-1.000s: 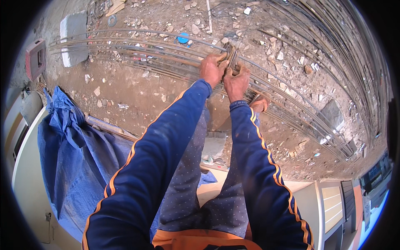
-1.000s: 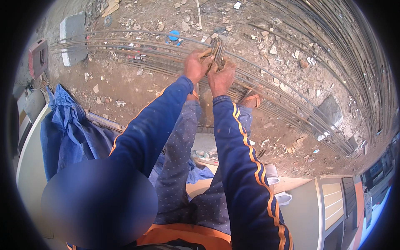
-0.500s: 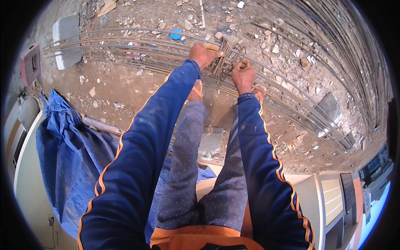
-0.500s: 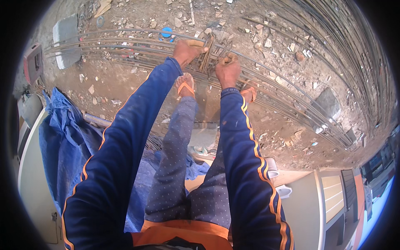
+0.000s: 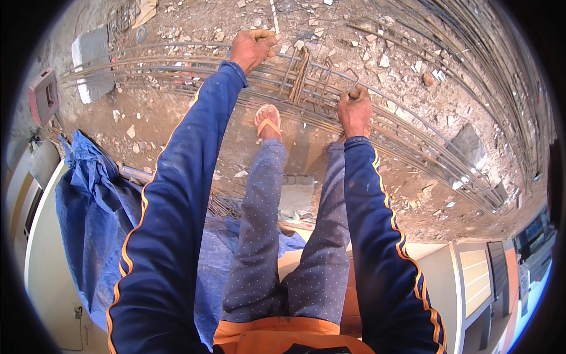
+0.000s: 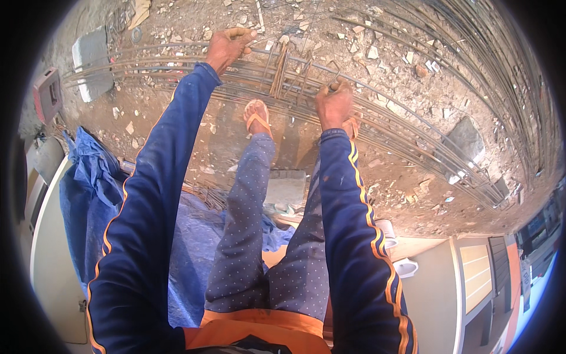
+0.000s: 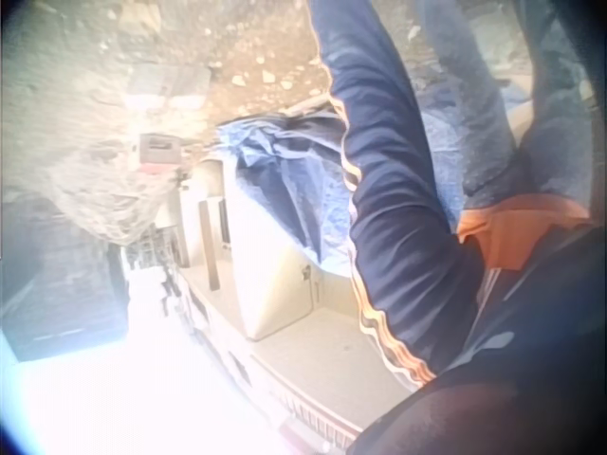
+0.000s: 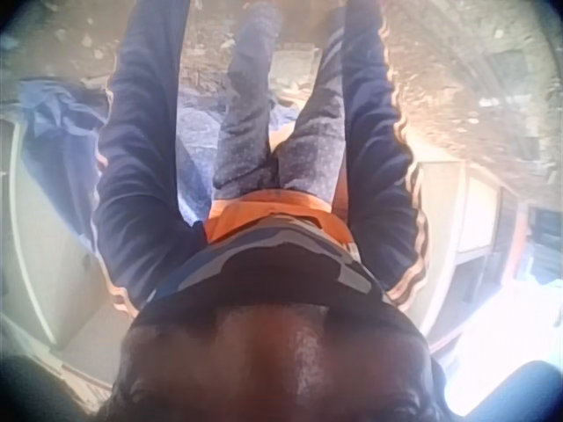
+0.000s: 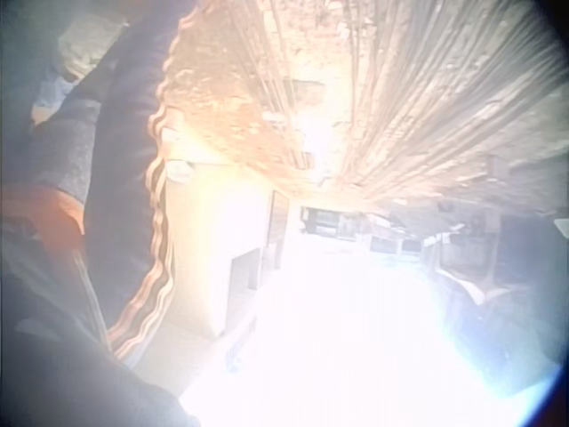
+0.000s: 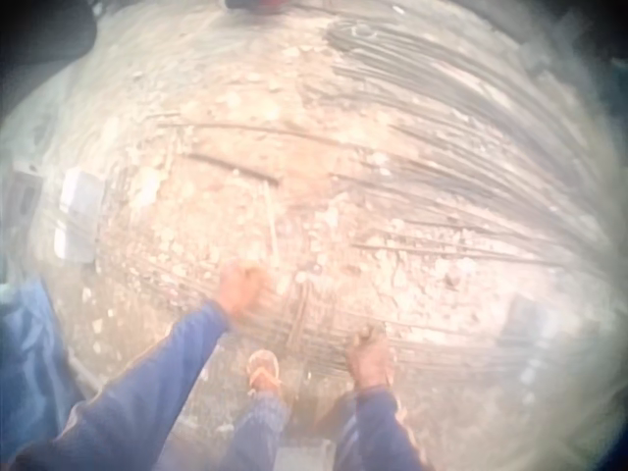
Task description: The person sits on the ground and assembles metal rods into a rectangular frame structure. They pick up individual rods, align them, and secure them together using smaller metal pieces, then lift and reposition the assembled frame.
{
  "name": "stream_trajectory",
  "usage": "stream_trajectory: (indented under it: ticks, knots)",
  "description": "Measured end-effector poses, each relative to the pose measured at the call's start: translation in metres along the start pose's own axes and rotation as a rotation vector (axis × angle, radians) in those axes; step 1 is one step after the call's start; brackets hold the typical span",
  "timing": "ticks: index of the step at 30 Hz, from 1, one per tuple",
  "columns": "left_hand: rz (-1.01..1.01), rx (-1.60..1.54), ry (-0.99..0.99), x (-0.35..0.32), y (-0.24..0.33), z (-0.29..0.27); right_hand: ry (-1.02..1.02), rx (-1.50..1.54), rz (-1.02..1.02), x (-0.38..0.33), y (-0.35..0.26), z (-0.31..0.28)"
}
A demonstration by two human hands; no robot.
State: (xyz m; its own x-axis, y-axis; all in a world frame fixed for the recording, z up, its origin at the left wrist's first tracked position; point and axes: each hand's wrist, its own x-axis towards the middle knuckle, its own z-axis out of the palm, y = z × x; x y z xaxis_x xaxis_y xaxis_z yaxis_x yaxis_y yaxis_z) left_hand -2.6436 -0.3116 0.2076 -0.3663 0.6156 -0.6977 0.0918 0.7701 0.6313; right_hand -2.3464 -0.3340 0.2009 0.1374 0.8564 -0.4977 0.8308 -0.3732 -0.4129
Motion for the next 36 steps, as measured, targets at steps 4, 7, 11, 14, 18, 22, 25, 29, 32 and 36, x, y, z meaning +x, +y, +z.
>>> stream_trajectory:
  ticks: [4,7,11,14,18,22,25,29,32,36]
  knots:
    - [0.158,-0.448,-0.022,0.017,0.020,-0.023,0.015,0.018,-0.027,-0.009,-0.008,0.004]
    - [0.284,-0.739,0.024,0.020,0.014,-0.030,-0.016,0.040,0.026,-0.014,-0.019,0.002]
    - [0.070,0.385,0.071,-0.051,-0.021,0.030,0.037,0.019,0.071,-0.023,-0.021,0.012]
    - [0.256,0.591,0.260,-0.068,-0.057,0.064,0.117,-0.007,-0.001,-0.033,-0.038,0.026]
    - [0.045,0.465,0.091,-0.053,-0.050,0.062,0.183,-0.151,-0.121,-0.027,-0.024,0.040]
    - [0.028,0.618,0.152,-0.034,-0.081,0.016,-0.013,-0.020,-0.017,-0.029,-0.039,0.027]
    - [0.111,0.563,0.196,-0.026,-0.087,-0.029,-0.003,-0.071,-0.022,-0.028,-0.037,0.025]
    - [0.164,0.521,0.211,-0.026,-0.084,-0.066,0.018,-0.133,-0.016,-0.026,-0.041,0.027]
    - [0.208,0.396,0.241,-0.029,-0.093,-0.096,0.028,-0.169,-0.004,-0.029,-0.045,0.027]
    - [0.177,0.391,0.341,-0.026,-0.115,-0.154,0.029,-0.229,0.002,-0.027,-0.042,0.031]
